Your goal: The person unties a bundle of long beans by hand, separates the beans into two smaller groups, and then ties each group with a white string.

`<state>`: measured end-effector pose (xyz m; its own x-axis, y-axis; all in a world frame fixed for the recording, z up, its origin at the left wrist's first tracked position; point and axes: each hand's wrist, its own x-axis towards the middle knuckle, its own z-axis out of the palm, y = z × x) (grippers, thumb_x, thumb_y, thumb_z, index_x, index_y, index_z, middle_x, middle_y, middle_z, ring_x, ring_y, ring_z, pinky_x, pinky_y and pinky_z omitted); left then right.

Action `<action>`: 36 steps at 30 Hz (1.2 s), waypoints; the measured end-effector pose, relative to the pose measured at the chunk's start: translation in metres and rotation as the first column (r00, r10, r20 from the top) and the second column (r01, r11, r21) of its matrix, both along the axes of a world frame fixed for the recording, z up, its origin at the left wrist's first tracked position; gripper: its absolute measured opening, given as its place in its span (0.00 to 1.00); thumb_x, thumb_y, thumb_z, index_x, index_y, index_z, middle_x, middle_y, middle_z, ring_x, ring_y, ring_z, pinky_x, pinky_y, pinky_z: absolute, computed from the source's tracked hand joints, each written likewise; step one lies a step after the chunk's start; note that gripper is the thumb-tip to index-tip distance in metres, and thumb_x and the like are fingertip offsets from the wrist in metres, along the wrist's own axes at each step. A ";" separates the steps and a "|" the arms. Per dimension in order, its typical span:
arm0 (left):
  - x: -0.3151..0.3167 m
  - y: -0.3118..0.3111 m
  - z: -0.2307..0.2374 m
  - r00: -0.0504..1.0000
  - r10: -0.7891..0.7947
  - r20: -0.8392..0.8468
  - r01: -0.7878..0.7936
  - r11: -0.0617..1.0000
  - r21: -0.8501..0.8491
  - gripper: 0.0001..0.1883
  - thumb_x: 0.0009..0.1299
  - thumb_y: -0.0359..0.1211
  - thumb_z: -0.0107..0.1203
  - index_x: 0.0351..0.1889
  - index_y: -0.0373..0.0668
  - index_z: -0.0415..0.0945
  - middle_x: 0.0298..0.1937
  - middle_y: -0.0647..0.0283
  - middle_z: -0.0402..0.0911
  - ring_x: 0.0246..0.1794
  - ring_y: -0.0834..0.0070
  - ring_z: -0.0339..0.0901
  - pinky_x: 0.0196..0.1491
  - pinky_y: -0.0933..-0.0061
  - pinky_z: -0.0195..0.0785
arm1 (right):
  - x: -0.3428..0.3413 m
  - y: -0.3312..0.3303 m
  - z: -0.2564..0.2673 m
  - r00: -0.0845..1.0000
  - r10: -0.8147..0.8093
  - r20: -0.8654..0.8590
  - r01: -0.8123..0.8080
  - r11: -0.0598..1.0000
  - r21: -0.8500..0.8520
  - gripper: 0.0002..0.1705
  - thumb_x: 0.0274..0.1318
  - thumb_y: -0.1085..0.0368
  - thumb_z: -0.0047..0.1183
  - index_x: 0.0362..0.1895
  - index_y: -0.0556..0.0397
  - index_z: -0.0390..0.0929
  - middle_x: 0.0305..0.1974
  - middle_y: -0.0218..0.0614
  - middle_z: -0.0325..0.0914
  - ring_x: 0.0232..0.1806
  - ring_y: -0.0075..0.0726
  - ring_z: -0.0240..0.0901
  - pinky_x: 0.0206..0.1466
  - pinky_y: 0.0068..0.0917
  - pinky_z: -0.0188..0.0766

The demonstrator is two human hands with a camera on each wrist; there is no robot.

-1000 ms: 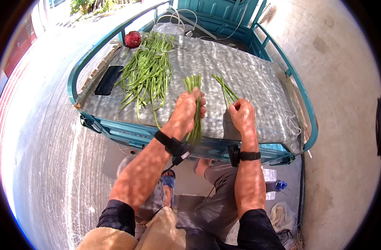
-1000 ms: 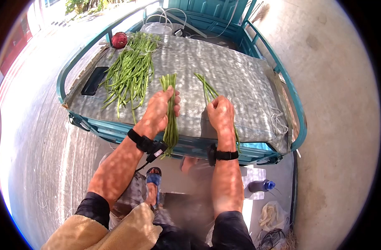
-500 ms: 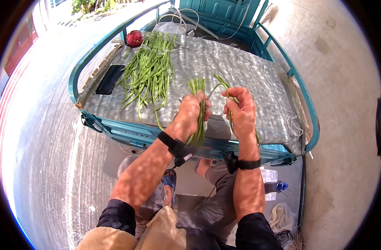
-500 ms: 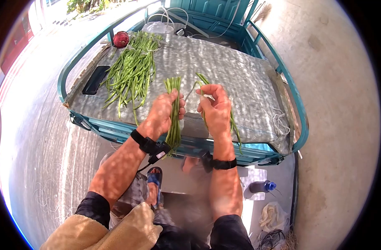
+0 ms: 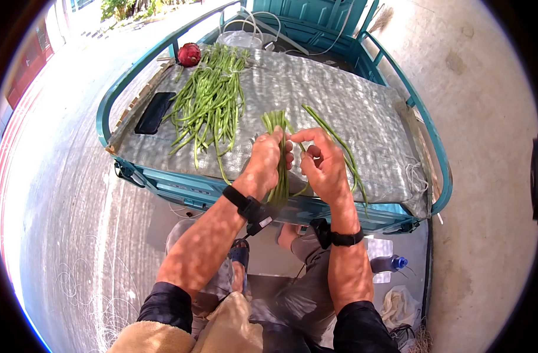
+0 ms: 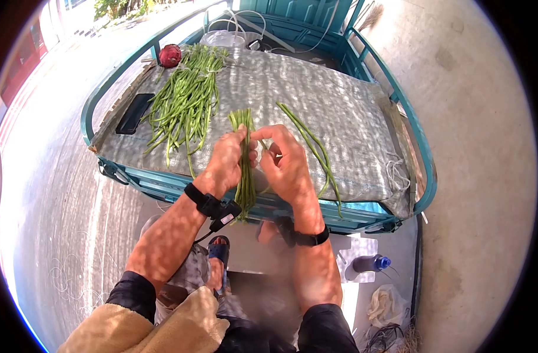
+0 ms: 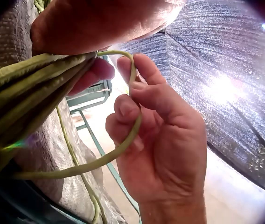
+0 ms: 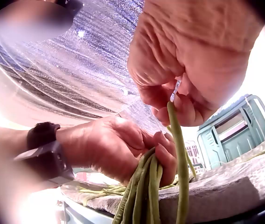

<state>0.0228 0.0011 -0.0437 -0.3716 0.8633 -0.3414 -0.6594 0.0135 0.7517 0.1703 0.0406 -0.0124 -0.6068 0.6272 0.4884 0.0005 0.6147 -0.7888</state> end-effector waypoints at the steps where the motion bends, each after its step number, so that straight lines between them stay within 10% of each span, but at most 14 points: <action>1: -0.001 0.001 -0.002 1.000 0.005 -0.004 -0.005 1.000 0.007 0.16 0.87 0.44 0.46 0.44 0.43 0.76 0.29 0.63 0.78 0.24 0.71 0.73 0.28 0.65 0.69 | -0.001 0.001 -0.001 1.000 0.020 0.001 -0.020 1.000 0.006 0.22 0.53 0.82 0.48 0.50 0.53 0.81 0.40 0.32 0.80 0.24 0.21 0.67 0.27 0.23 0.63; 11: -0.002 0.003 -0.007 0.999 0.045 -0.021 -0.045 0.999 -0.011 0.18 0.86 0.44 0.47 0.44 0.40 0.78 0.32 0.62 0.79 0.25 0.69 0.74 0.25 0.64 0.66 | 0.008 0.002 0.007 0.969 0.081 0.233 -0.095 0.994 0.051 0.15 0.49 0.79 0.49 0.40 0.54 0.82 0.40 0.35 0.79 0.31 0.31 0.72 0.33 0.30 0.68; 20: 0.003 0.007 -0.010 0.999 0.040 0.014 -0.040 0.999 -0.034 0.18 0.86 0.45 0.48 0.43 0.41 0.78 0.32 0.63 0.79 0.27 0.72 0.74 0.27 0.66 0.67 | 0.006 -0.011 0.012 0.956 -0.054 0.289 -0.030 0.959 0.280 0.12 0.47 0.80 0.51 0.35 0.56 0.82 0.39 0.45 0.79 0.41 0.62 0.79 0.43 0.49 0.75; 36: -0.006 0.010 -0.018 0.979 0.093 0.184 -0.097 0.995 0.011 0.19 0.86 0.46 0.46 0.44 0.39 0.76 0.31 0.65 0.76 0.28 0.73 0.73 0.33 0.70 0.74 | 0.008 -0.011 0.005 0.938 0.041 0.343 -0.094 0.986 0.141 0.09 0.46 0.79 0.55 0.34 0.59 0.80 0.35 0.49 0.79 0.39 0.61 0.78 0.42 0.49 0.73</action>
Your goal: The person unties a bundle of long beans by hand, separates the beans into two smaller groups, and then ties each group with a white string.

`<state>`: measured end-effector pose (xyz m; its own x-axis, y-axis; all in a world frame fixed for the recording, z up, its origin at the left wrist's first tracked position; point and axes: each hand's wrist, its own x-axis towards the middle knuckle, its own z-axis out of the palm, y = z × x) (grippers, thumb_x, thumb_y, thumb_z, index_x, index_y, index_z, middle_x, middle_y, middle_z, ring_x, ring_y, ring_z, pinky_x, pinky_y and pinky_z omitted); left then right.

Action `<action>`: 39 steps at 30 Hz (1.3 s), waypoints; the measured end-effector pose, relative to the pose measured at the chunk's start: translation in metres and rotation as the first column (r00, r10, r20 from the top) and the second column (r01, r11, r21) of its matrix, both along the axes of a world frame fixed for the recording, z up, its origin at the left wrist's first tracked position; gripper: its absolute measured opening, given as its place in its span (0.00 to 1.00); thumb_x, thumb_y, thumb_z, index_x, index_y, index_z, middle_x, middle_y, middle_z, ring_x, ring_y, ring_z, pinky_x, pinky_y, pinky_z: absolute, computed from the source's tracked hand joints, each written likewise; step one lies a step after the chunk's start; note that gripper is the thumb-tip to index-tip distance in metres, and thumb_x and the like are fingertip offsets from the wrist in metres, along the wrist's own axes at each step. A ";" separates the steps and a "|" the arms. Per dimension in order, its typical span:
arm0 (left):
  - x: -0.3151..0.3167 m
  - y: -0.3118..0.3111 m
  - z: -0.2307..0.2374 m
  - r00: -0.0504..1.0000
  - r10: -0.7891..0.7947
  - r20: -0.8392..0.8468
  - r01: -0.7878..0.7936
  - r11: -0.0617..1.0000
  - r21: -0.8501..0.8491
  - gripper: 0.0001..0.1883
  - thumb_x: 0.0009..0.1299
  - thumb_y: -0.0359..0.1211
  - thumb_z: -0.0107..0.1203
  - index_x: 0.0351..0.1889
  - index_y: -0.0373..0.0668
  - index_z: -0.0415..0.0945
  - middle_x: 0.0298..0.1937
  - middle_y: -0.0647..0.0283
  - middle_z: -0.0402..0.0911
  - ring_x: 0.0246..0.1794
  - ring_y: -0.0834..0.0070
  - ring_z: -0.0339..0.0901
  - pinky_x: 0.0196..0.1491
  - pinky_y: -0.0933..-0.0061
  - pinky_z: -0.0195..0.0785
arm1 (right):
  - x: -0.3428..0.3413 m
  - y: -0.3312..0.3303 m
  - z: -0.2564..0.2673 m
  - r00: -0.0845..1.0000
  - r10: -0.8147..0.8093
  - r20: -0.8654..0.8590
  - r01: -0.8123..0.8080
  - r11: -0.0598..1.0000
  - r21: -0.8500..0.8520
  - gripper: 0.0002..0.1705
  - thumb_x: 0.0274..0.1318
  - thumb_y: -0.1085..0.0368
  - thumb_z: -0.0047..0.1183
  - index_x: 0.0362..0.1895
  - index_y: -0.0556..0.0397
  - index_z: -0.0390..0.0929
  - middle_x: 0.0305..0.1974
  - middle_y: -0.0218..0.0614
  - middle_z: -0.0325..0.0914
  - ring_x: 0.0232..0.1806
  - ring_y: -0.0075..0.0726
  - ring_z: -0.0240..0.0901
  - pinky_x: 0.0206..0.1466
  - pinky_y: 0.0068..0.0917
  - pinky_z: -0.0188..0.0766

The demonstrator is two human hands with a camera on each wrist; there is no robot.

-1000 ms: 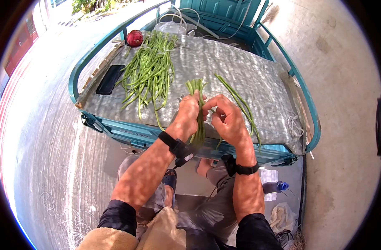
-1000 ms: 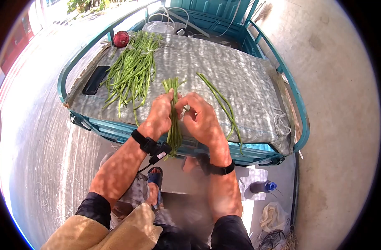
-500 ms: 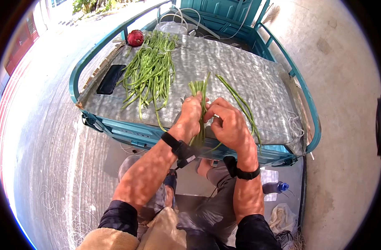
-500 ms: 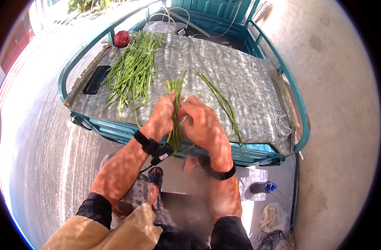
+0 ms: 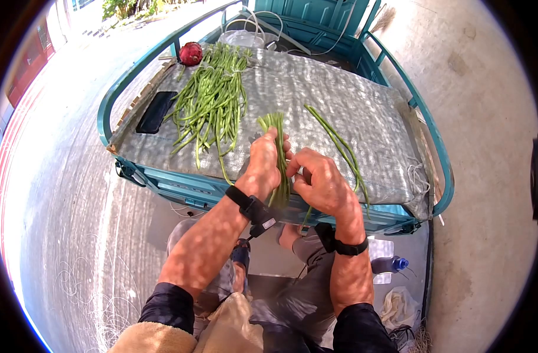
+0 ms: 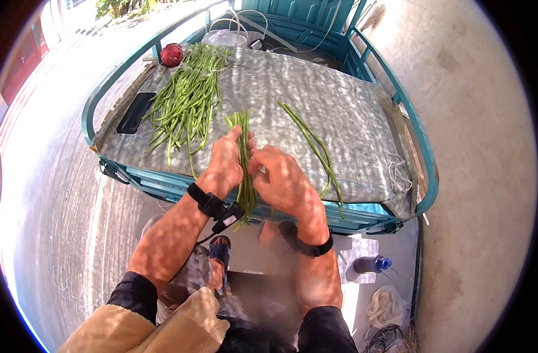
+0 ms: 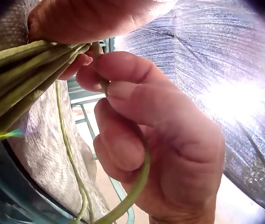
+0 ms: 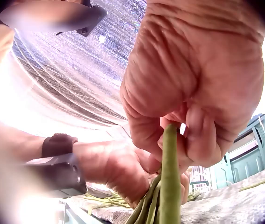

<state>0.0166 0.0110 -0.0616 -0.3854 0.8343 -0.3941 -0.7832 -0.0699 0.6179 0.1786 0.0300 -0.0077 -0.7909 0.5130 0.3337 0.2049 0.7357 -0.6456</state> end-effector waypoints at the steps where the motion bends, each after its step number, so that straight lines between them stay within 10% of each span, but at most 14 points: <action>1: 0.000 0.000 0.000 1.000 0.000 -0.001 0.000 1.000 0.006 0.19 0.86 0.46 0.46 0.44 0.39 0.76 0.31 0.65 0.76 0.28 0.73 0.73 0.33 0.70 0.74 | 0.000 -0.001 0.001 1.000 -0.004 0.003 0.004 1.000 -0.012 0.09 0.46 0.79 0.55 0.34 0.59 0.80 0.35 0.49 0.79 0.38 0.61 0.78 0.42 0.49 0.73; 8: 0.003 -0.004 0.008 1.000 0.000 -0.029 0.000 1.000 0.028 0.15 0.83 0.43 0.54 0.43 0.40 0.76 0.30 0.65 0.76 0.28 0.74 0.74 0.33 0.71 0.74 | 0.000 0.000 -0.001 0.999 -0.002 0.050 0.003 0.999 -0.032 0.08 0.47 0.78 0.56 0.35 0.59 0.81 0.35 0.49 0.80 0.39 0.62 0.79 0.42 0.49 0.73; 11: 0.003 -0.004 0.007 0.998 -0.004 -0.061 0.008 0.999 0.053 0.11 0.81 0.39 0.58 0.41 0.41 0.77 0.30 0.67 0.76 0.28 0.75 0.74 0.33 0.72 0.74 | 0.002 0.000 -0.003 0.998 0.002 0.061 0.000 1.000 -0.031 0.08 0.49 0.78 0.57 0.36 0.60 0.81 0.36 0.40 0.79 0.29 0.35 0.75 0.33 0.35 0.71; 17: 0.004 -0.002 0.002 0.992 0.001 -0.123 0.008 0.998 0.070 0.08 0.77 0.34 0.63 0.39 0.43 0.77 0.29 0.67 0.77 0.26 0.76 0.74 0.30 0.74 0.73 | 0.002 0.002 -0.007 0.998 0.019 0.052 -0.019 1.000 0.012 0.08 0.49 0.77 0.59 0.36 0.60 0.82 0.35 0.42 0.79 0.29 0.38 0.77 0.34 0.37 0.73; 20: 0.005 -0.002 0.003 0.991 0.001 -0.131 0.011 0.996 0.085 0.08 0.77 0.34 0.63 0.40 0.42 0.77 0.29 0.67 0.77 0.26 0.76 0.74 0.29 0.73 0.73 | 0.002 -0.001 -0.002 0.995 -0.010 0.103 0.011 1.000 -0.011 0.07 0.48 0.77 0.57 0.35 0.57 0.82 0.36 0.49 0.82 0.42 0.63 0.81 0.45 0.51 0.76; 32: 0.009 -0.005 0.006 0.978 -0.065 -0.196 0.093 0.986 0.140 0.09 0.81 0.37 0.59 0.41 0.44 0.75 0.30 0.69 0.77 0.28 0.79 0.75 0.30 0.73 0.73 | 0.012 0.011 -0.011 0.995 0.052 0.083 -0.053 0.999 0.009 0.09 0.50 0.75 0.59 0.38 0.56 0.80 0.35 0.45 0.83 0.38 0.56 0.82 0.44 0.47 0.78; 35: 0.007 -0.004 0.005 0.979 -0.062 -0.194 0.087 0.989 0.120 0.09 0.82 0.38 0.57 0.41 0.46 0.74 0.29 0.71 0.75 0.28 0.79 0.74 0.30 0.73 0.72 | 0.017 0.014 -0.004 0.996 0.008 0.084 0.009 0.979 -0.202 0.09 0.53 0.74 0.59 0.40 0.56 0.79 0.34 0.44 0.83 0.37 0.51 0.82 0.43 0.43 0.78; 39: 0.006 -0.005 0.007 0.979 -0.054 -0.198 0.073 0.993 0.094 0.08 0.83 0.38 0.56 0.41 0.48 0.72 0.28 0.71 0.74 0.27 0.79 0.73 0.29 0.72 0.71 | 0.032 0.035 -0.008 0.943 -0.334 -0.014 0.333 0.942 -0.029 0.08 0.57 0.73 0.61 0.41 0.56 0.78 0.36 0.44 0.82 0.37 0.49 0.81 0.43 0.43 0.79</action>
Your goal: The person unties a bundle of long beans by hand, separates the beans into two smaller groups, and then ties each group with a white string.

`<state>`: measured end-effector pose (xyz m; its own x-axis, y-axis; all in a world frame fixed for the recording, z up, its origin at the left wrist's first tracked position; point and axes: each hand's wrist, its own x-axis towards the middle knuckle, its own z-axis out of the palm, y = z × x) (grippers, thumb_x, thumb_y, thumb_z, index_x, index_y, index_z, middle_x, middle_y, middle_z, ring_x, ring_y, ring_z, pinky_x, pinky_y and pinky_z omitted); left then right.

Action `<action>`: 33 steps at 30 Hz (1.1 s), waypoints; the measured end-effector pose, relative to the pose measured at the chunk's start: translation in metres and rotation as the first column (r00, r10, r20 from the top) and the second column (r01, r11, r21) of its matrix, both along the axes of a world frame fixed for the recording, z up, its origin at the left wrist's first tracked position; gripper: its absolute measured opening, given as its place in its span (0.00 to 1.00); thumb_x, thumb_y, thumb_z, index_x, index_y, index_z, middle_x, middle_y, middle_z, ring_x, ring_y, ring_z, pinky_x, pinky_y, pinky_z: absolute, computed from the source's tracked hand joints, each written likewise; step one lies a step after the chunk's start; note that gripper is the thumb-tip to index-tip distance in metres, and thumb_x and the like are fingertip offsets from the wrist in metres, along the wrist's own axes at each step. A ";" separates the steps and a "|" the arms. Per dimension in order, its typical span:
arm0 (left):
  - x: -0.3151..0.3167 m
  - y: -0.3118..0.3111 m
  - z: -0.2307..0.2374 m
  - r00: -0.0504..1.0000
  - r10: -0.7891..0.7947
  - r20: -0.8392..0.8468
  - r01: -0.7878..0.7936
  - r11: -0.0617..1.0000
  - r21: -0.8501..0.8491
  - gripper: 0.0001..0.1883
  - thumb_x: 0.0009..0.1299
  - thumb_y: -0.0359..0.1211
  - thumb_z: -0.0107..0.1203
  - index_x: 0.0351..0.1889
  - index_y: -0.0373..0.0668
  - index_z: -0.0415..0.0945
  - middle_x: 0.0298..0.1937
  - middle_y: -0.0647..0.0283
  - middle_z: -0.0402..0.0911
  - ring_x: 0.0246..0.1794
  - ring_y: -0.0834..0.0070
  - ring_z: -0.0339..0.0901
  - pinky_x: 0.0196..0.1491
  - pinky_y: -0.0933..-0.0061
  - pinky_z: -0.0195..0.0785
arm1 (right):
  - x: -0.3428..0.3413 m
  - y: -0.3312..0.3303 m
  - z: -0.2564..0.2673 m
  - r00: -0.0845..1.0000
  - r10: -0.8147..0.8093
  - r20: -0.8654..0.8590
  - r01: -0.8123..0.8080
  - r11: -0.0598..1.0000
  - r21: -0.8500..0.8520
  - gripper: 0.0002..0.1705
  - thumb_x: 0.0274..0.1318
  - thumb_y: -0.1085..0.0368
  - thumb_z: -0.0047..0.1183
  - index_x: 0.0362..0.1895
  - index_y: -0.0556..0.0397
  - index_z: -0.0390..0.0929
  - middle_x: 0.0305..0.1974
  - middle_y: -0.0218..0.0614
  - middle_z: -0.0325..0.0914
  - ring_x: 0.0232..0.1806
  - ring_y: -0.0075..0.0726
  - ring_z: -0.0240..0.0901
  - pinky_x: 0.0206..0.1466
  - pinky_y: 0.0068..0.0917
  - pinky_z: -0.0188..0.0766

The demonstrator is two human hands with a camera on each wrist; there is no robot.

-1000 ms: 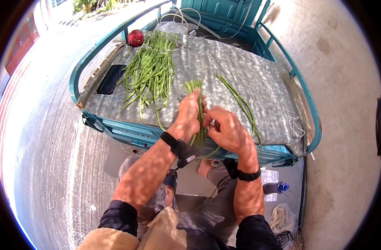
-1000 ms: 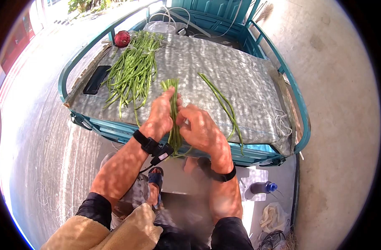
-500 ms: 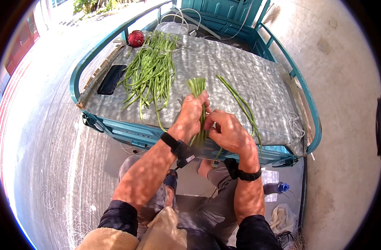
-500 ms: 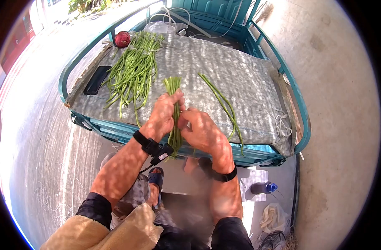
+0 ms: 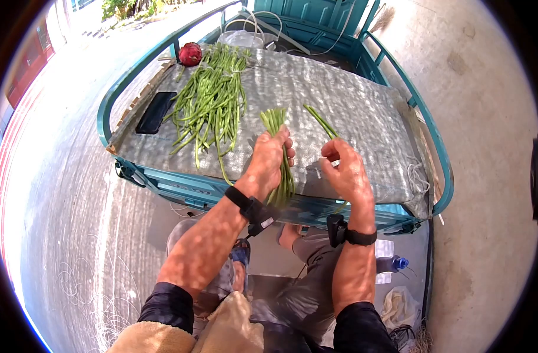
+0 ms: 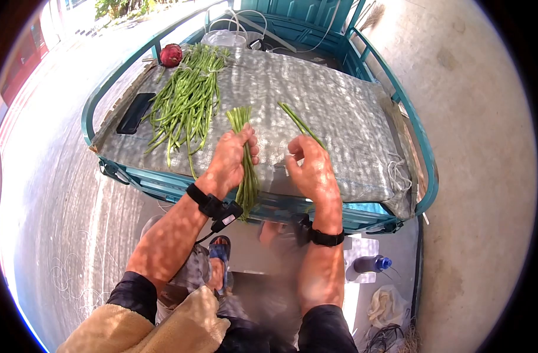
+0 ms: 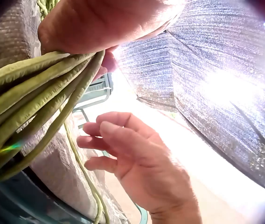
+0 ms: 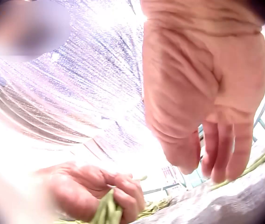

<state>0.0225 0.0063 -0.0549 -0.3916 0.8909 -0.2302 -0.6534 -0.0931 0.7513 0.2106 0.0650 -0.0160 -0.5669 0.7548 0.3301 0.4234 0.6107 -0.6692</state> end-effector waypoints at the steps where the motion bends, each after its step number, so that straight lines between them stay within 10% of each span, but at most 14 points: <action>1: 0.000 0.000 0.001 1.000 0.000 -0.005 0.000 1.000 -0.006 0.08 0.83 0.38 0.55 0.41 0.49 0.72 0.28 0.71 0.73 0.27 0.78 0.73 0.29 0.72 0.71 | 0.006 0.012 -0.009 0.996 -0.091 0.007 0.090 0.994 0.058 0.08 0.57 0.73 0.62 0.42 0.57 0.78 0.37 0.44 0.82 0.38 0.49 0.81 0.43 0.43 0.79; 6: 0.000 -0.002 0.004 1.000 0.011 -0.009 -0.011 1.000 -0.029 0.08 0.83 0.37 0.55 0.41 0.49 0.72 0.28 0.71 0.74 0.27 0.78 0.74 0.29 0.71 0.71 | 0.027 0.054 -0.041 0.920 -0.383 0.083 0.351 0.900 0.260 0.11 0.57 0.72 0.65 0.43 0.57 0.79 0.40 0.46 0.81 0.42 0.55 0.81 0.48 0.49 0.78; 20: 0.000 -0.001 0.001 1.000 -0.003 -0.019 0.001 0.998 -0.065 0.08 0.83 0.37 0.55 0.40 0.49 0.73 0.29 0.71 0.75 0.27 0.77 0.75 0.30 0.70 0.72 | 0.010 0.059 -0.045 0.889 -0.434 0.146 0.409 0.896 0.175 0.09 0.52 0.65 0.64 0.33 0.57 0.82 0.36 0.48 0.84 0.41 0.53 0.83 0.48 0.46 0.78; 26: 0.002 -0.002 0.004 1.000 -0.014 0.001 0.014 0.996 -0.092 0.08 0.82 0.38 0.56 0.40 0.48 0.75 0.29 0.70 0.76 0.27 0.76 0.75 0.30 0.70 0.72 | -0.002 0.046 -0.042 0.960 -0.186 -0.209 0.087 0.908 -0.411 0.11 0.53 0.68 0.62 0.41 0.58 0.79 0.35 0.38 0.84 0.28 0.32 0.78 0.34 0.32 0.75; 33: -0.003 -0.002 -0.005 0.995 -0.056 0.080 0.058 0.998 -0.033 0.09 0.82 0.37 0.57 0.38 0.46 0.75 0.28 0.69 0.75 0.26 0.76 0.73 0.29 0.70 0.71 | -0.010 0.021 -0.017 0.957 -0.157 -0.243 -0.035 0.771 -0.636 0.23 0.57 0.69 0.55 0.58 0.57 0.75 0.42 0.38 0.86 0.31 0.26 0.76 0.27 0.25 0.68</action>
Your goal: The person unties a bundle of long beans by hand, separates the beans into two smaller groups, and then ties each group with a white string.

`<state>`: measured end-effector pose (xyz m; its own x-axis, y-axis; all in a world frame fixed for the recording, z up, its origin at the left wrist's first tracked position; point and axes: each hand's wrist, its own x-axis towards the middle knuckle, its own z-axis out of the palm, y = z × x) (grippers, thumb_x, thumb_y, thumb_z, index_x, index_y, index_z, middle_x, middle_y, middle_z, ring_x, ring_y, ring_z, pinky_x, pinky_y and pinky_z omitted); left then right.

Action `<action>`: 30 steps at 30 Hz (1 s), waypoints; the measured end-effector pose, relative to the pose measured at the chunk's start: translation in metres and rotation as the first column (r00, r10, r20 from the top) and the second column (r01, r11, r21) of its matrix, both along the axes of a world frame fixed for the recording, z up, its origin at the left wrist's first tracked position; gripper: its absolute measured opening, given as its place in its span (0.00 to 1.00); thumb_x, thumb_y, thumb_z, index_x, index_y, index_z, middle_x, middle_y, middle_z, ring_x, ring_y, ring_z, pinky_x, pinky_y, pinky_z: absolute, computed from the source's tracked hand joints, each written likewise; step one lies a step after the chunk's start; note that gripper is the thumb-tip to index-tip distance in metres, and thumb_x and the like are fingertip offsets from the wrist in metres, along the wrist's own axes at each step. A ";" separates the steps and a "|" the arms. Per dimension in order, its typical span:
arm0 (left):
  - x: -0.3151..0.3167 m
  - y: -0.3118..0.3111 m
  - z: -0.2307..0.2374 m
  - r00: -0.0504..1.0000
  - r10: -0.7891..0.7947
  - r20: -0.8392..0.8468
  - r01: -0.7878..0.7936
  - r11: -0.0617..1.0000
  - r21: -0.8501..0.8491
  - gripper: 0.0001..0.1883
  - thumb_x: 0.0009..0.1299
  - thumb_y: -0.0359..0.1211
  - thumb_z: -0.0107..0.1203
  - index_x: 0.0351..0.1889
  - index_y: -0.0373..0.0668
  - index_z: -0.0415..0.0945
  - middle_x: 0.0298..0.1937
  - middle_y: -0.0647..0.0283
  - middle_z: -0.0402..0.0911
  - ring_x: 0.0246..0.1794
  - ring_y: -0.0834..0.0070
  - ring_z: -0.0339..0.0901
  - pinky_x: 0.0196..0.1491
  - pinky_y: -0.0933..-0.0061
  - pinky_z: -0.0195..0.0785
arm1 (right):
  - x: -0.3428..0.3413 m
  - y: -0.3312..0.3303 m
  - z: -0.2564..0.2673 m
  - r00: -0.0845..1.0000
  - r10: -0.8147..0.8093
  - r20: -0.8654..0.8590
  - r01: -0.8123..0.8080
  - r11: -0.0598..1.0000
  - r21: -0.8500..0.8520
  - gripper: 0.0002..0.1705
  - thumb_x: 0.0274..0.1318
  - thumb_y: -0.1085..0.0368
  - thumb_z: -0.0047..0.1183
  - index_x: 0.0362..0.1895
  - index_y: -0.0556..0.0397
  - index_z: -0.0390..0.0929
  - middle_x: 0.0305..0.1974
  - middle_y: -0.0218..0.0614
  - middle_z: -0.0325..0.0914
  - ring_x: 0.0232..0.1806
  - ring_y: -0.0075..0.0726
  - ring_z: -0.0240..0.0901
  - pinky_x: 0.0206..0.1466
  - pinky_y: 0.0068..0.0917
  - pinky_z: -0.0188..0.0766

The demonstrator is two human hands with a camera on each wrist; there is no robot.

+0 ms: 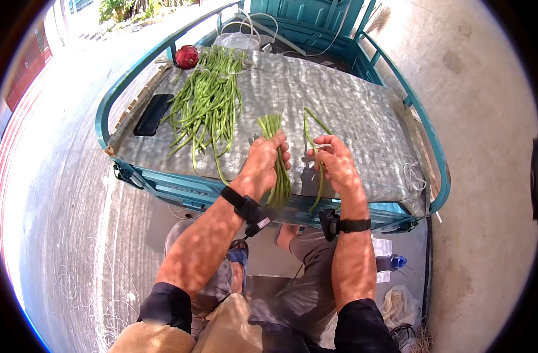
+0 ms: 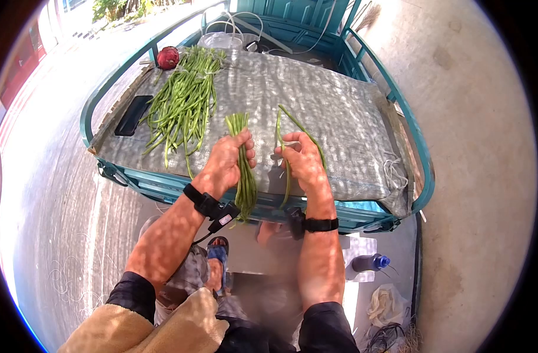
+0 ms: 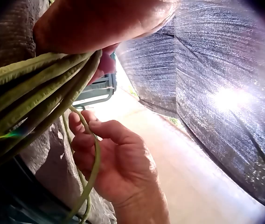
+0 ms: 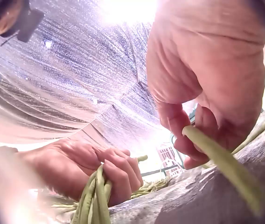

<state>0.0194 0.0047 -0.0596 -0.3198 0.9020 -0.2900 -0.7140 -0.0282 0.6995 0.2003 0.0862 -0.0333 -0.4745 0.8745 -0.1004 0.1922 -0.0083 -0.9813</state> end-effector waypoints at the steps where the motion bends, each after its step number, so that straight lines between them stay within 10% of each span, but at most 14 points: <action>1: 0.000 0.000 -0.001 1.000 -0.002 0.008 0.002 1.000 0.008 0.09 0.82 0.37 0.57 0.38 0.45 0.75 0.28 0.69 0.74 0.26 0.76 0.73 0.29 0.70 0.71 | 0.002 0.003 -0.002 1.000 0.013 -0.020 -0.013 1.000 -0.010 0.24 0.57 0.69 0.55 0.59 0.57 0.74 0.43 0.39 0.86 0.31 0.25 0.75 0.26 0.24 0.67; 20: 0.000 0.001 0.006 0.992 0.022 0.122 -0.007 0.993 -0.119 0.21 0.84 0.54 0.49 0.44 0.45 0.71 0.26 0.73 0.69 0.22 0.80 0.64 0.27 0.70 0.62 | -0.023 -0.027 0.016 0.955 -0.041 -0.295 0.138 0.939 0.316 0.11 0.68 0.72 0.61 0.52 0.57 0.79 0.43 0.35 0.86 0.24 0.17 0.72 0.24 0.20 0.66; 30: -0.004 0.008 -0.005 0.987 0.046 0.154 -0.035 0.996 -0.077 0.27 0.84 0.60 0.43 0.45 0.43 0.71 0.28 0.68 0.73 0.24 0.74 0.69 0.34 0.61 0.72 | -0.028 -0.050 0.020 0.958 0.279 -0.069 -0.220 0.867 0.448 0.10 0.63 0.73 0.60 0.48 0.59 0.80 0.38 0.35 0.86 0.27 0.23 0.75 0.31 0.26 0.72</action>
